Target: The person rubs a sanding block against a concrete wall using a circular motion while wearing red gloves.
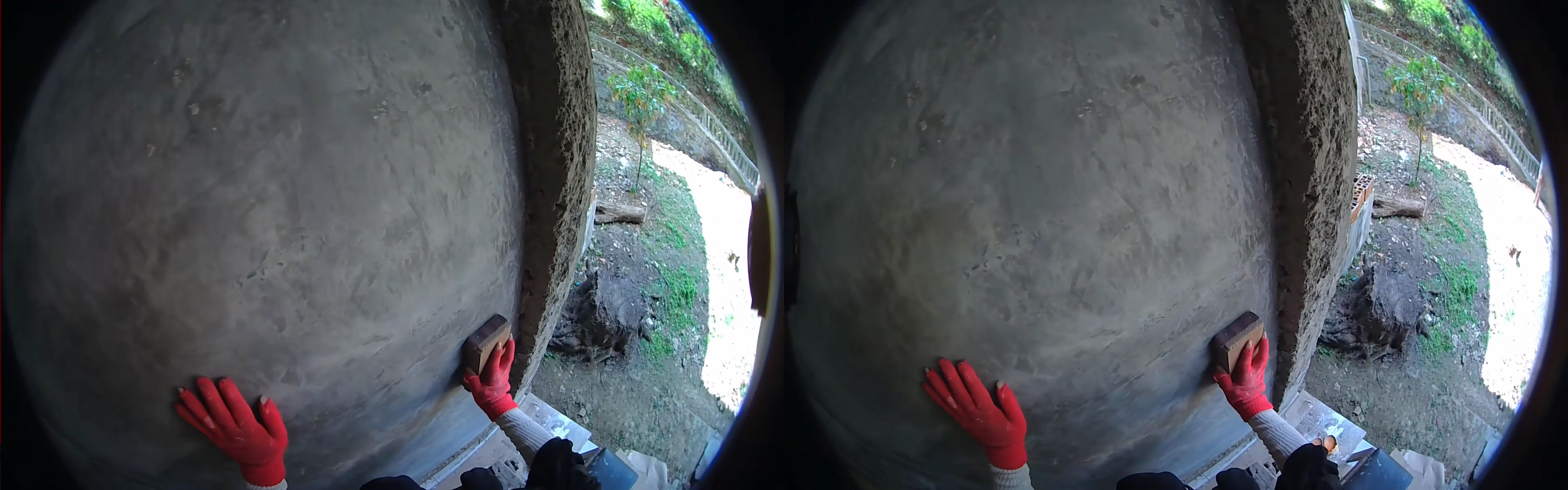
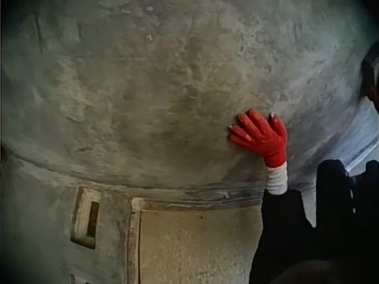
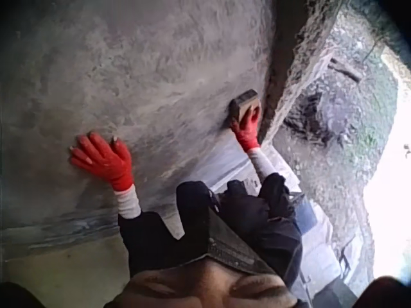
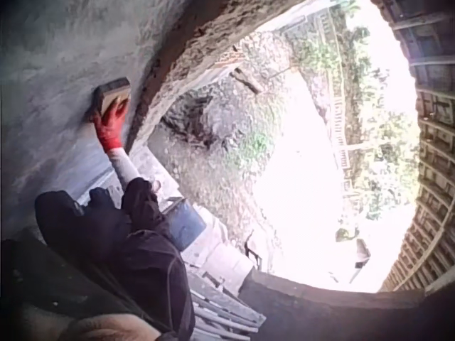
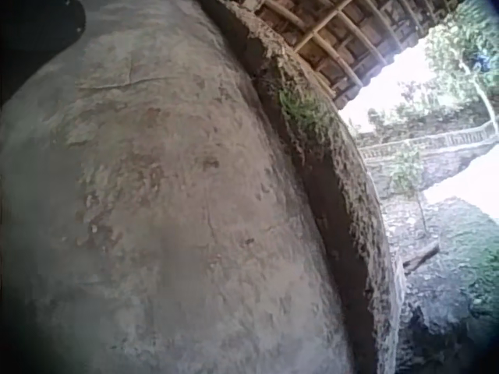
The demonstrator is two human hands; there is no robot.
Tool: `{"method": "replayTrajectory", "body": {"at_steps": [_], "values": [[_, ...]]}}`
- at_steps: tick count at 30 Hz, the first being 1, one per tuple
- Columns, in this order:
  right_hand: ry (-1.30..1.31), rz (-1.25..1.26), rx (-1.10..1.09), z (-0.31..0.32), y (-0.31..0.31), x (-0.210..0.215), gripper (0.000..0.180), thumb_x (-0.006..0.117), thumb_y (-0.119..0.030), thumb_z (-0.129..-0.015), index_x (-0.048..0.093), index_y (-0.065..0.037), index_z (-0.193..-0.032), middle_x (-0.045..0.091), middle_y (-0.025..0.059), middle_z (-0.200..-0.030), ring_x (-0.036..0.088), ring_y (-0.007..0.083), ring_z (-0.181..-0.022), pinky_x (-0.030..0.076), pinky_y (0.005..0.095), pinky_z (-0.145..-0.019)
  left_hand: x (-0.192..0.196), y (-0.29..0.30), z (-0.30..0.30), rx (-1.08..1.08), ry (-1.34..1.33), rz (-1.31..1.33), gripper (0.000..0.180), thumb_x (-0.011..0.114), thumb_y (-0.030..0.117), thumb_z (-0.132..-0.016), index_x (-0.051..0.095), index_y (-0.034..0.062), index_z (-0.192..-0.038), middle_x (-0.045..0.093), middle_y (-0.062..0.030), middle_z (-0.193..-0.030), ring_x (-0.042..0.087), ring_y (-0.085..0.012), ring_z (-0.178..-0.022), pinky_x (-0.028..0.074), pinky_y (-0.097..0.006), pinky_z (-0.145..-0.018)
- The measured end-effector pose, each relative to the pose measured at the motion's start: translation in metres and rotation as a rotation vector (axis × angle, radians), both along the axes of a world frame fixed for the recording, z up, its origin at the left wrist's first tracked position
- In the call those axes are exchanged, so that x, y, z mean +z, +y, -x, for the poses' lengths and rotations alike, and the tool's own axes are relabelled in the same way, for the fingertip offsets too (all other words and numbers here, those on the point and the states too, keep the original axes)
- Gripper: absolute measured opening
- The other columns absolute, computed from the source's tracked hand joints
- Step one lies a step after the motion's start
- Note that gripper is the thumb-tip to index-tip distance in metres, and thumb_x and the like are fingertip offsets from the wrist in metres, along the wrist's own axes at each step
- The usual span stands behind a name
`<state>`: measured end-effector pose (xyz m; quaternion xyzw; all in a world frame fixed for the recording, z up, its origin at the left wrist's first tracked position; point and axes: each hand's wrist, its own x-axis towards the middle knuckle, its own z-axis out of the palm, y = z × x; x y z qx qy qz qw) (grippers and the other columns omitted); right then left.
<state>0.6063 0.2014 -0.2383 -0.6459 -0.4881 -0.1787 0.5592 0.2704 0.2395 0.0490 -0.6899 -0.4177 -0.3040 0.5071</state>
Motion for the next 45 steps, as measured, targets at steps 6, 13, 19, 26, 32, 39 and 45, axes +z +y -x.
{"method": "replayTrajectory", "body": {"at_steps": [6,13,19,26,32,39,45], "values": [[-0.028,-0.213,-0.134,-0.052,0.032,0.184,0.096,0.078,-0.024,-0.063,0.027,-0.01,-0.144,0.019,0.034,-0.143,0.027,0.0498,-0.13,0.03,0.0531,-0.103,-0.003,0.008,0.011,0.018,0.043,-0.074,0.053,0.034,0.033,-0.097,0.035,-0.0055,-0.133,0.029,-0.0253,-0.144,0.025,-0.0504,-0.131,0.021,-0.063,-0.105],[-0.159,-0.163,-0.082,-0.036,0.015,0.021,0.107,0.078,-0.036,-0.066,0.011,-0.017,-0.148,0.019,0.036,-0.142,0.03,0.0549,-0.125,0.033,0.0601,-0.097,0.009,-0.011,-0.006,-0.054,0.042,-0.046,0.045,0.044,0.029,-0.095,0.044,-0.0047,-0.126,0.038,-0.0265,-0.135,0.032,-0.048,-0.127,0.024,-0.059,-0.104],[-0.083,-0.167,-0.011,-0.027,0.013,0.017,0.111,0.082,-0.033,-0.061,0.015,-0.023,-0.148,0.014,0.0319,-0.144,0.031,0.0532,-0.126,0.034,0.058,-0.098,0.003,-0.01,0.001,-0.021,0.065,0.018,0.045,0.048,0.03,-0.093,0.046,-0.0031,-0.124,0.038,-0.0277,-0.134,0.032,-0.0496,-0.127,0.023,-0.061,-0.104],[-0.109,-0.335,-0.086,-0.063,0.038,0.211,0.094,0.08,-0.031,-0.061,0.036,-0.011,-0.14,0.025,0.0296,-0.144,0.036,0.0482,-0.124,0.035,0.053,-0.099,0.0,0.007,0.01,-0.017,0.054,-0.074,0.05,0.036,0.026,-0.097,0.034,-0.006,-0.136,0.029,-0.0244,-0.145,0.026,-0.0491,-0.132,0.023,-0.058,-0.106],[-0.104,-0.105,-0.065,-0.035,0.019,0.014,0.112,0.079,-0.035,-0.062,0.01,-0.015,-0.148,0.014,0.0368,-0.142,0.027,0.0555,-0.128,0.033,0.0599,-0.1,-0.004,0.009,0.008,-0.058,0.041,-0.055,0.048,0.037,0.026,-0.096,0.039,-0.0069,-0.131,0.034,-0.025,-0.141,0.028,-0.0489,-0.13,0.022,-0.061,-0.106],[-0.153,-0.183,0.0,-0.033,0.023,0.075,0.103,0.079,-0.027,-0.063,0.02,-0.012,-0.146,0.015,0.0341,-0.144,0.028,0.0542,-0.128,0.031,0.0587,-0.101,-0.004,0.004,0.012,-0.063,0.039,-0.031,0.047,0.037,0.03,-0.095,0.045,-0.0073,-0.123,0.04,-0.0261,-0.136,0.032,-0.049,-0.127,0.022,-0.063,-0.105],[-0.164,-0.309,-0.037,-0.069,0.032,0.204,0.091,0.074,-0.028,-0.07,0.026,-0.007,-0.144,0.015,0.0315,-0.146,0.027,0.0507,-0.131,0.03,0.0529,-0.104,-0.008,0.009,0.01,-0.073,0.013,-0.039,0.045,0.038,0.029,-0.094,0.048,-0.0075,-0.118,0.043,-0.026,-0.133,0.034,-0.0483,-0.126,0.025,-0.064,-0.103]]}}
